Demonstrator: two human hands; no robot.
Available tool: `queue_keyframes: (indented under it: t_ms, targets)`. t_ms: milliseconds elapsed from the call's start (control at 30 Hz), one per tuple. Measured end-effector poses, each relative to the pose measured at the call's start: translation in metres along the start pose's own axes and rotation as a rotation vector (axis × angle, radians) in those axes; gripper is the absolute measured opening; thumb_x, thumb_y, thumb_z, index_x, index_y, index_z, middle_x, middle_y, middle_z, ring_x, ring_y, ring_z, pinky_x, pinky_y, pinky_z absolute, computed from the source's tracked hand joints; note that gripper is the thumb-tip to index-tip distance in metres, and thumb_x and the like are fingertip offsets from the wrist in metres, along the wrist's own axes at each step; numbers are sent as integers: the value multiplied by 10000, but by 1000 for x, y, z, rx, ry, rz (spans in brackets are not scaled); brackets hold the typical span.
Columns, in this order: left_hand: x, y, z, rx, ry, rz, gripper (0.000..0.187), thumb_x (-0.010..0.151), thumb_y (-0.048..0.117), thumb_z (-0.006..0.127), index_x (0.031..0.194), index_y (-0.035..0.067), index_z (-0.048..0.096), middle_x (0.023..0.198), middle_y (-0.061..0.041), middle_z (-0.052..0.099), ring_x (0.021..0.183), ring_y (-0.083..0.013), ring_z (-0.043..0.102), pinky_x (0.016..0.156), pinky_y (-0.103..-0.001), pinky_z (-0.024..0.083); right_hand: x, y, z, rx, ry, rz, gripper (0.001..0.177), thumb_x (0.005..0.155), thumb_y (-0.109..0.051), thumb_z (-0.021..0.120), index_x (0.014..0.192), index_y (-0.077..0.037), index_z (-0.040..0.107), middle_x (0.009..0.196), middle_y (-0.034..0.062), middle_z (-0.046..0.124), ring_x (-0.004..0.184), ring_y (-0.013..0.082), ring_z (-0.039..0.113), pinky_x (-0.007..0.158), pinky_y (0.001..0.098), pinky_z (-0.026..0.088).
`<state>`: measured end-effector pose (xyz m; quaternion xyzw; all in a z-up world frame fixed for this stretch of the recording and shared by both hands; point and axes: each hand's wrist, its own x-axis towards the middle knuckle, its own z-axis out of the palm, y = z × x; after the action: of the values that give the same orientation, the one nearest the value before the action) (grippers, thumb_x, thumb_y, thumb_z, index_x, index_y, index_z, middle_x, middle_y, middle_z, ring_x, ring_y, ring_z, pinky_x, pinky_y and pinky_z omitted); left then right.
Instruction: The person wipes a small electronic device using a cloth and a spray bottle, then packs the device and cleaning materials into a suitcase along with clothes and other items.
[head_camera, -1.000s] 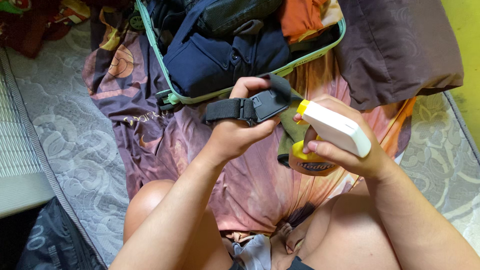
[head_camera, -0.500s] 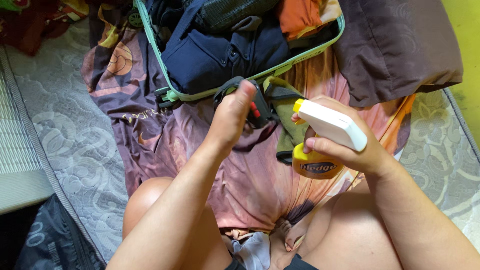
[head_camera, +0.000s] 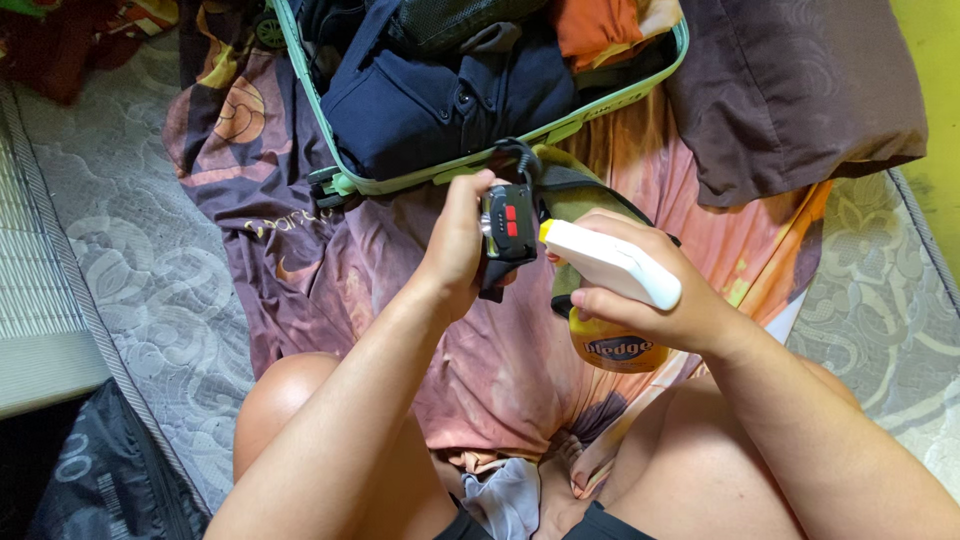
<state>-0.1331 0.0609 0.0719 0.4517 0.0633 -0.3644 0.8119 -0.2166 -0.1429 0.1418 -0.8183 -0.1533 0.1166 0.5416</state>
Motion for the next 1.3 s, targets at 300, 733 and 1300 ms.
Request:
queue_keyframes:
  t_ms: [300, 733, 1300]
  targets:
    - [0, -2, 2, 5, -39, -5, 598, 1002, 588, 405, 790, 95, 667, 630, -70, 645, 448, -154, 538, 411, -289, 400, 7, -1, 2, -25, -32, -87, 451, 841, -113, 729, 1265, 2, 627, 1136, 68, 674, 1023, 174, 680, 907, 301, 533]
    - [5, -6, -2, -27, -36, -31, 617, 1023, 602, 403, 776, 89, 641, 605, -49, 612, 448, -145, 501, 420, -292, 384, 13, 1, 3, -65, -49, -17, 366, 858, -106, 727, 1205, -13, 659, 1060, 61, 670, 975, 154, 670, 867, 285, 532]
    - [-10, 7, -2, -189, -257, -16, 707, 973, 676, 375, 1054, 32, 654, 692, -61, 581, 437, -175, 456, 409, -316, 372, 37, 219, -144, 128, 874, -159, 641, 1042, -123, 842, 1516, -70, 414, 1135, 74, 634, 1016, 182, 699, 963, 355, 596]
